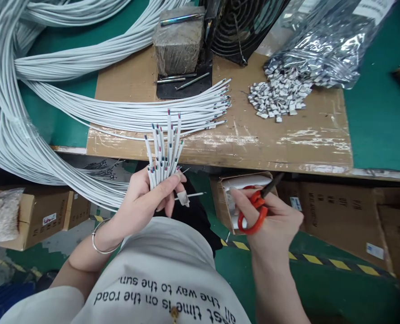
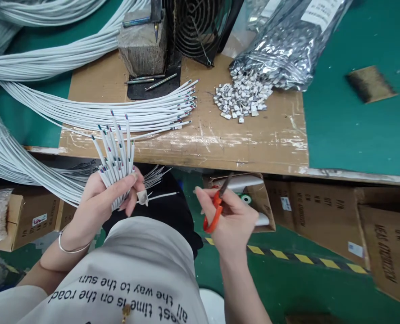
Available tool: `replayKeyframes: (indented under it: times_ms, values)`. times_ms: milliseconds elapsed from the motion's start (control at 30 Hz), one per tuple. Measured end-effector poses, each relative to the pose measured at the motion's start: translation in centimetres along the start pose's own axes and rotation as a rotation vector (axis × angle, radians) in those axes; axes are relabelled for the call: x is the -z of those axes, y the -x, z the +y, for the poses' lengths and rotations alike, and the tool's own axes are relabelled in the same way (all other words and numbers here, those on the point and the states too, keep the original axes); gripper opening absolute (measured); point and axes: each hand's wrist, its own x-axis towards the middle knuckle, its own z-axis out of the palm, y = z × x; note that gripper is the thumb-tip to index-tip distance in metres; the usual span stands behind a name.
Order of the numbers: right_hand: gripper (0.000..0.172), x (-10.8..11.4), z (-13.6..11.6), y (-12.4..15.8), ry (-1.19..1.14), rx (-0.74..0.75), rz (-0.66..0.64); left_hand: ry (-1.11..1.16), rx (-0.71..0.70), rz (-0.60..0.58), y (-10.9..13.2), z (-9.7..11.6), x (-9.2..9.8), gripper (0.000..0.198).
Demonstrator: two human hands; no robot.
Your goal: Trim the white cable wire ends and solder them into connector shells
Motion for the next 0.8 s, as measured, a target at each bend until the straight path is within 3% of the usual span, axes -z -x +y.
replayKeyframes:
  times_ms: [167,367,533,800]
  values:
    - [0.013,0.1,0.0,-0.1,-0.078,-0.033,0.093,-0.09,0.032,0.039,0.1,0.1,-0.3,0.021]
    - [0.007,-2.2,-2.4,-0.1,-0.095,0.072,-0.105,-0.195,-0.017,0.091,-0.1,0.2,-0.7,0.018]
    - [0.009,-3.7,-3.9,-0.2,-0.176,0.132,-0.257,-0.159,-0.008,0.052,-0.1,-0.1,-0.4,0.018]
    - [0.011,-4.6,-4.6,-0.2,-0.224,0.159,-0.337,-0.082,0.038,-0.001,-0.1,-0.2,0.0,0.025]
